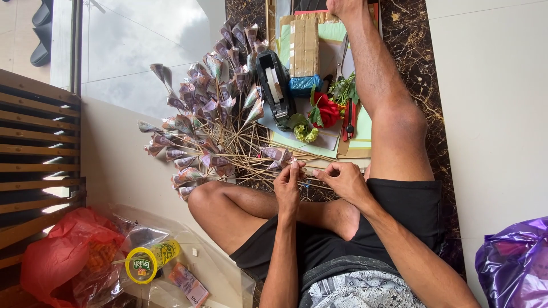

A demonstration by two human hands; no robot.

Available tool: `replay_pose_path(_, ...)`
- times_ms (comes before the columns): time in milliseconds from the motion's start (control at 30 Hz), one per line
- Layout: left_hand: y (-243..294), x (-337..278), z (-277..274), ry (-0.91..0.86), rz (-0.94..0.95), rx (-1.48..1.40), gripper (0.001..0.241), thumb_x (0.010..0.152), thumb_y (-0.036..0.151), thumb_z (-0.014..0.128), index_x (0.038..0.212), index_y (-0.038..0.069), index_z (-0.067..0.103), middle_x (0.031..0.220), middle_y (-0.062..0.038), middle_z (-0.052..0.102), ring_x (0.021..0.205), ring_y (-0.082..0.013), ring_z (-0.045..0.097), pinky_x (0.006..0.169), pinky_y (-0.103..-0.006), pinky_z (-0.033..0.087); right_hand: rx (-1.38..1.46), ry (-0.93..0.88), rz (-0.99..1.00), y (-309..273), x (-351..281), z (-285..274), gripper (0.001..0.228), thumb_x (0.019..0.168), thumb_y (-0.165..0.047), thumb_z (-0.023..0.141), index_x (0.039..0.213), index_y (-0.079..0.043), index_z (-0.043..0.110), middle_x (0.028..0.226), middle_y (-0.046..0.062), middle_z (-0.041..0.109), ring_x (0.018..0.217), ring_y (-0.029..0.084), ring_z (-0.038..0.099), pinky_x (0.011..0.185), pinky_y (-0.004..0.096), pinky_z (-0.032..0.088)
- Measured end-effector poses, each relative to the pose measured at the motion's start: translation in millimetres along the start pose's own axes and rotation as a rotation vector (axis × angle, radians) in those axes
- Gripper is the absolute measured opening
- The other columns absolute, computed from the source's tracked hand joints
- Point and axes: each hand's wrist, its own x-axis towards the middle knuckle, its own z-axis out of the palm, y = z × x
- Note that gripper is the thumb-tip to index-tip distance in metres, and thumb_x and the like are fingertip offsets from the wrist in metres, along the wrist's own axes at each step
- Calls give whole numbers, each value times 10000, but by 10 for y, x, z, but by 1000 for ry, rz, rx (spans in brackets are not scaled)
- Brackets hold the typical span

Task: The person assembles a money bouquet by taping banknotes folded into cones onto wooden sticks and then inserting the sticks into a floral foam base.

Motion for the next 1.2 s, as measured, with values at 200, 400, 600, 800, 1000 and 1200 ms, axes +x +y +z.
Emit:
replay_pose_path(200,-40,14,-12,-17,-17,-10,263,1044,238,629,982,55,807,650,-55,656,663,-97,576,725,-236,474,-33,-43,10,-42,-16,13,379,828,-518,804,756,-146,784,648,57,737,683,213,677,701,344,516)
replay_pose_path(400,-70,26,-15,-100,-54,-81,266,1048,252,626,988,57,796,669,-55,683,668,-96,617,736,-234,484,42,11,-70,139,85,13,250,915,-391,757,860,-149,791,702,38,769,676,164,675,711,333,541)
replay_pose_path(600,75,-126,88,-460,-81,10,221,1049,229,650,951,95,796,625,-50,679,650,-95,612,743,-244,496,112,185,-265,-72,371,-207,235,982,-342,743,1073,-131,794,922,68,760,791,154,682,742,297,558)
replay_pose_path(800,286,-274,209,-721,-142,16,207,1040,195,670,870,104,745,651,-15,663,690,-92,581,767,-273,497,114,60,-302,-454,649,-338,203,995,-273,697,1054,-101,787,808,48,745,724,132,639,723,322,536)
replay_pose_path(1000,430,-239,175,-727,-162,176,199,985,265,722,939,74,756,615,-7,589,650,-106,489,656,-287,444,334,77,-278,-408,598,-388,150,997,-227,733,926,-102,776,651,-17,633,642,33,491,587,179,414)
replay_pose_path(1200,-255,-60,-53,-376,-136,141,473,1091,372,539,797,61,742,486,5,419,515,-71,364,552,-215,347,423,133,-241,-278,607,-415,152,997,-248,736,937,-112,767,637,-20,630,604,9,487,554,150,409)
